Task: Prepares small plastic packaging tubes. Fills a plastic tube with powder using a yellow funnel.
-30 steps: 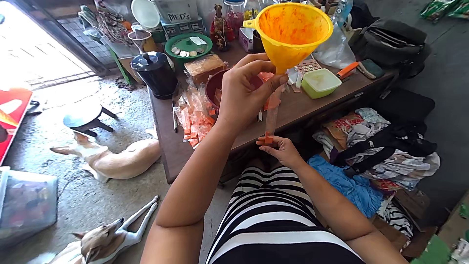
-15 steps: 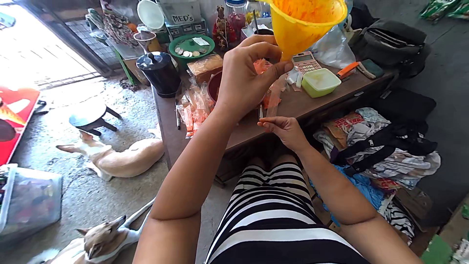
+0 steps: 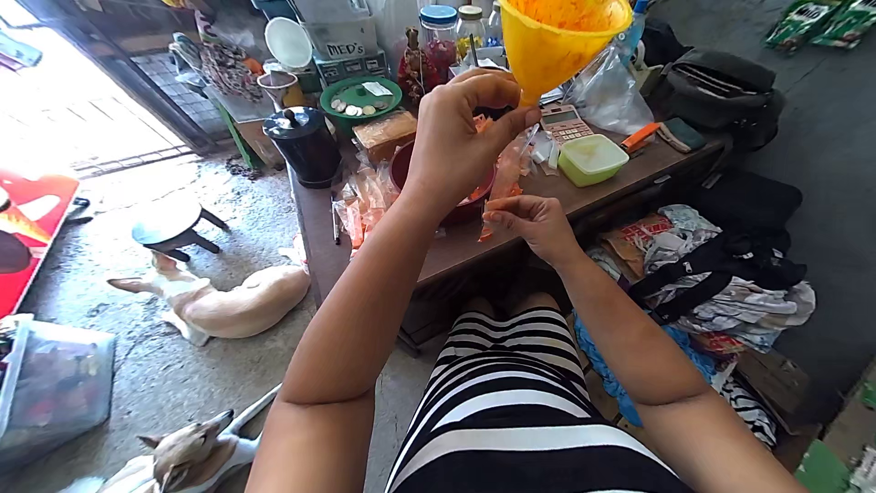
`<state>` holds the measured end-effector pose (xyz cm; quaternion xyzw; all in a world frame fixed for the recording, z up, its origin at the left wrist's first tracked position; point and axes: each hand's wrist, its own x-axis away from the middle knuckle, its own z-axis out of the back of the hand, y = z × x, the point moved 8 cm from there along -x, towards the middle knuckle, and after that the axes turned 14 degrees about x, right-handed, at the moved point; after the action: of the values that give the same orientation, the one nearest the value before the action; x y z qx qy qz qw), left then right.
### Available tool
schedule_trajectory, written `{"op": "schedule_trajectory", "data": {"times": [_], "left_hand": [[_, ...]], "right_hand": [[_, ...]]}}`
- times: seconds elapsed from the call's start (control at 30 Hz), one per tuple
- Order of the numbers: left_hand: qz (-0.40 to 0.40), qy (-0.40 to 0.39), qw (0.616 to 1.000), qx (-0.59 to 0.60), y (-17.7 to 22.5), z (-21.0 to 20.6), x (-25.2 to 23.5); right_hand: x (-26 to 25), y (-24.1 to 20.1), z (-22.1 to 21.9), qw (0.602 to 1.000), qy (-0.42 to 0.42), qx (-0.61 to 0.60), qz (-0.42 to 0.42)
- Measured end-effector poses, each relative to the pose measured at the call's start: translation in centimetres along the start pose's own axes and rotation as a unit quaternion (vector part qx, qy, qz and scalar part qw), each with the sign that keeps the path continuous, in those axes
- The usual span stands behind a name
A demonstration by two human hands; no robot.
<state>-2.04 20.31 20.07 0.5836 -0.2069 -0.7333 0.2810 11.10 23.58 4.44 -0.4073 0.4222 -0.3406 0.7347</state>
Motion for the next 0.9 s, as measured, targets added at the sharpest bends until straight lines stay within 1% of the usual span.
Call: {"op": "schedule_trajectory", "data": {"times": [0.13, 0.23, 0.37, 0.5, 0.57, 0.63, 0.77, 0.83, 0.9], "left_hand": [[-0.013, 0.004, 0.999, -0.031, 0.5, 1.1, -0.8], [-0.009, 0.004, 0.999, -0.049, 0.2, 1.6, -0.9], [-0.002, 0.010, 0.999, -0.048, -0.5, 2.0, -0.8], [-0.005, 0.017, 0.999, -0.036, -0.8, 2.0, -0.9], [-0.005, 0.018, 0.999, -0.032, -0.9, 2.2, -0.9], [-0.006, 0.019, 0.999, -0.031, -0.9, 2.3, -1.0], [-0.002, 0.024, 1.000, -0.020, -1.0, 2.4, -1.1], [0.000, 0.025, 1.000, -0.019, -0.9, 2.5, -1.1], [0.001, 0.025, 0.999, -0.025, -0.9, 2.5, -1.1]], "right_hand": [[-1.4, -0.1, -0.3, 0.999, -0.001, 0.039, 0.031], [-1.8, 0.4, -0.7, 0.998, -0.005, 0.062, 0.022], [-2.1, 0.4, -1.1, 0.995, -0.026, 0.095, 0.018], [-2.3, -0.3, -1.0, 0.990, -0.031, 0.127, 0.053], [-2.5, -0.3, -1.0, 0.991, -0.035, 0.118, 0.044], [-2.6, -0.2, -0.7, 0.996, -0.012, 0.091, 0.021], [-2.8, 0.0, -0.2, 0.996, 0.024, 0.083, -0.007], [-2.9, 0.1, -0.3, 0.997, 0.015, 0.074, -0.010], [-3.1, 0.3, -0.5, 0.998, -0.012, 0.061, -0.012]]}}
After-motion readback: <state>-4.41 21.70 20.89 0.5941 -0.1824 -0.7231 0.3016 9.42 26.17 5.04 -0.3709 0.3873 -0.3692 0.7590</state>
